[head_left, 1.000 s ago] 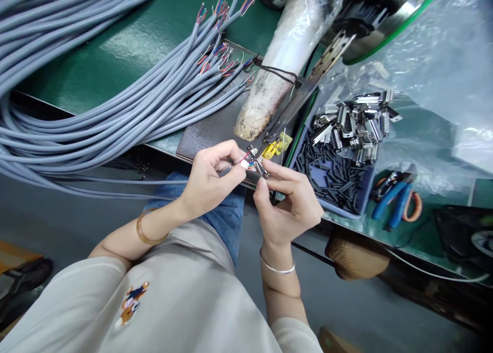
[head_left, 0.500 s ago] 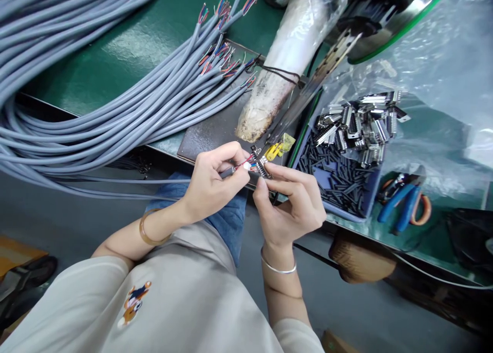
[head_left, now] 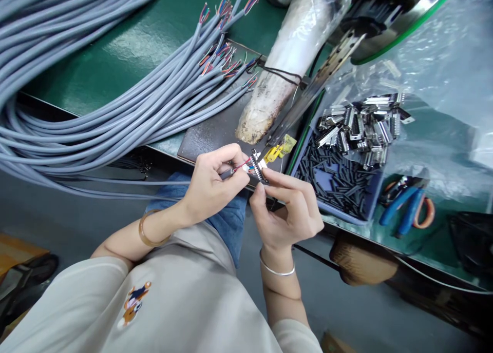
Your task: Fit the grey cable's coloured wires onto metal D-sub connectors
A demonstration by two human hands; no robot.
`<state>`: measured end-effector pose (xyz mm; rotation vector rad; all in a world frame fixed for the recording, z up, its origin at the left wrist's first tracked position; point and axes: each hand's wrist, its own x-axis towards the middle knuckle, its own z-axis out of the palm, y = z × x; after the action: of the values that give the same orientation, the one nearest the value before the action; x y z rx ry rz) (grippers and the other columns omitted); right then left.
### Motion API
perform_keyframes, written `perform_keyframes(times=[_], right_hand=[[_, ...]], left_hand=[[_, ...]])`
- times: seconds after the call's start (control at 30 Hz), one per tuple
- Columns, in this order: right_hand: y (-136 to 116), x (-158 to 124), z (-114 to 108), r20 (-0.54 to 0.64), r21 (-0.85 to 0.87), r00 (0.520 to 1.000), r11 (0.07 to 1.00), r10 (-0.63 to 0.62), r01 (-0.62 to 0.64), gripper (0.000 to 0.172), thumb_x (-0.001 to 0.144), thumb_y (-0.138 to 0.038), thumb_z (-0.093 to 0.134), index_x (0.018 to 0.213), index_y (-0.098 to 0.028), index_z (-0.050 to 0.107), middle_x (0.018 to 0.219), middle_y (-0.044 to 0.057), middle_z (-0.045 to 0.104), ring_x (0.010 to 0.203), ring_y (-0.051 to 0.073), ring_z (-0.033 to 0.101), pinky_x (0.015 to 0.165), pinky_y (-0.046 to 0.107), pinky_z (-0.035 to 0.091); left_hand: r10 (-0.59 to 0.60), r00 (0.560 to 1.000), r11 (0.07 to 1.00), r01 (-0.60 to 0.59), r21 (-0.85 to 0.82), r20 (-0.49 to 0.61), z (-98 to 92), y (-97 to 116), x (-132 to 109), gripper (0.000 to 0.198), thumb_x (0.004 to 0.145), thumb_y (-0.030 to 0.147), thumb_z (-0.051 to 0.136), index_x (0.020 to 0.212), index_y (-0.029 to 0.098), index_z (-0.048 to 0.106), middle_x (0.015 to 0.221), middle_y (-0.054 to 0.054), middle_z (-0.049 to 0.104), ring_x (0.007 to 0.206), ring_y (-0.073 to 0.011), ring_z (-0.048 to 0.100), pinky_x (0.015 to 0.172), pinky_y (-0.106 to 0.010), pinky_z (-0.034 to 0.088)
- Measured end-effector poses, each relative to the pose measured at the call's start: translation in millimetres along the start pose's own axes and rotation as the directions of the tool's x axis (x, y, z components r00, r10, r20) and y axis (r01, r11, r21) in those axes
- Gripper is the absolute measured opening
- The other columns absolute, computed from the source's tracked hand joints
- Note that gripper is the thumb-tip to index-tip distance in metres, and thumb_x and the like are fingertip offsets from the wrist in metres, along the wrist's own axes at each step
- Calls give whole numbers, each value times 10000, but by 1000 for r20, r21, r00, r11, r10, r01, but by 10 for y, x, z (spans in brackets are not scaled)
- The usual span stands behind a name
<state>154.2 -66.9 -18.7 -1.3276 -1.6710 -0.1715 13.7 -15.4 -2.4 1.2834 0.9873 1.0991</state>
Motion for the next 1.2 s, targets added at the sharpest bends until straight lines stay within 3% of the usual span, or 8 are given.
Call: perform_keyframes(times=[0.13, 0.33, 0.67, 1.2], right_hand=[[-1, -2, 8, -25, 6, 999, 1000, 22, -22, 191, 807, -91, 784, 847, -206, 637, 963, 27, 802, 837, 143, 760, 740, 255, 619], [-6, 0, 28, -24, 171, 987, 974, 157, -151, 198, 825, -49, 737, 847, -210, 624, 973, 16, 790, 835, 150, 752, 733, 288, 628], [11, 26, 26, -8, 161, 990, 977, 140, -137, 194, 814, -67, 755, 841, -214, 632, 989, 15, 792, 850, 157, 754, 742, 294, 628], [56, 25, 39, -6, 107, 994, 989, 107, -106, 180, 819, -107, 777, 842, -223, 641, 990, 14, 791, 857, 160, 753, 744, 312, 623]], left_hand=[[-14, 1000, 1000, 14, 1, 6, -16, 16, -3, 144, 772, 146, 616, 670, 171, 518, 725, -3, 637, 632, -80, 529, 579, -189, 448], [-34, 999, 998, 35, -43, 21, -41, 19, -16, 113, 779, 184, 639, 691, 161, 573, 716, -9, 650, 599, -74, 537, 564, -184, 455], [15, 999, 1000, -15, 19, -41, -17, 9, -16, 174, 763, 158, 656, 658, 179, 520, 685, -7, 613, 632, -96, 566, 579, -197, 477], [58, 998, 994, -55, 94, -22, -1, 11, 9, 154, 765, 122, 620, 664, 175, 516, 701, -11, 617, 648, -99, 553, 589, -198, 470]])
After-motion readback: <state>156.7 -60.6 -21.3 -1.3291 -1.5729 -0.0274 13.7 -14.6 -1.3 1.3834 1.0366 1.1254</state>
